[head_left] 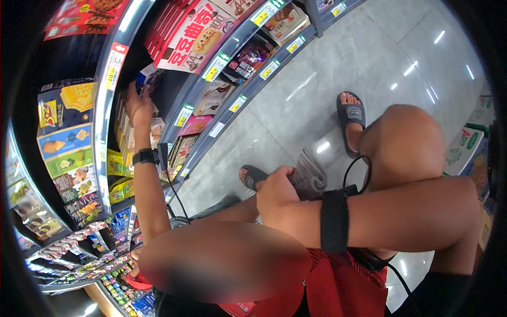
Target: Cleaning the exterior of product boxes on a supermarket shelf with a grey cloth.
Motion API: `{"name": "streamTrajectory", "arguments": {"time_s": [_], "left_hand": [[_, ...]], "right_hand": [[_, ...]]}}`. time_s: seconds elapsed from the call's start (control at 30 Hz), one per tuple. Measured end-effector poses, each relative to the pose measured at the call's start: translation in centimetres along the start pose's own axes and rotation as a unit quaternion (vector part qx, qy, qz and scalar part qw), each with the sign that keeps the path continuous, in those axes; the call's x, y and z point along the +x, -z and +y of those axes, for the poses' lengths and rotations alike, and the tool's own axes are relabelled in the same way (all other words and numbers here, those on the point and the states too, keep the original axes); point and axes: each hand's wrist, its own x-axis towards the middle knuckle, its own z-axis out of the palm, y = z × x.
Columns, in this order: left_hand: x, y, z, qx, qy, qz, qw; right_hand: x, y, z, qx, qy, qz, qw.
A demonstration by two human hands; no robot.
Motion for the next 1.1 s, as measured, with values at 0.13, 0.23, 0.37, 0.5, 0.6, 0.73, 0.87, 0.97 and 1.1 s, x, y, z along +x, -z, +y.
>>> {"name": "streamTrajectory", "arguments": {"time_s": [0.13,0.23,0.37,0.5,0.6,0.73,0.87,0.97,1.1], "left_hand": [[-4.0,5.0,1.3,0.036,-0.111,0.055,0.992],[-7.4,10.3,2.7,0.080,-0.285,0.093,0.951],[-13.0,16.0,4.3,-0.008,-0.220,0.061,0.974],[-16.7,23.6,4.1,-0.106,-0.087,0.040,0.990],[-21.5,31.1,-1.4,-0.123,0.029,0.075,0.989],[-25.8,38.1,-3.6,-0.228,0.173,0.031,0.958],[-31.3,38.5,-8.8,-0.231,0.290,-0.090,0.924],[-38.4,36.5,-12.7,-0.268,0.364,-0.048,0.891],[-50.2,31.8,-19.0,-0.236,0.468,-0.105,0.845]], "right_hand": [[0.8,0.7,-0.1,-0.017,0.029,-0.005,0.999],[1.7,1.3,-0.5,-0.035,0.054,-0.014,0.998],[2.9,1.3,-0.8,-0.056,0.074,-0.039,0.995],[3.9,-0.2,-0.9,0.011,0.047,-0.018,0.999],[4.7,1.0,-2.1,0.045,-0.068,-0.037,0.996],[2.5,0.7,-0.2,0.004,0.004,0.007,1.000],[0.0,-0.1,-0.2,-0.015,0.054,0.064,0.996],[-1.8,-0.1,0.9,-0.001,0.128,0.133,0.983],[-3.3,0.8,2.7,0.034,0.116,0.190,0.974]]}}
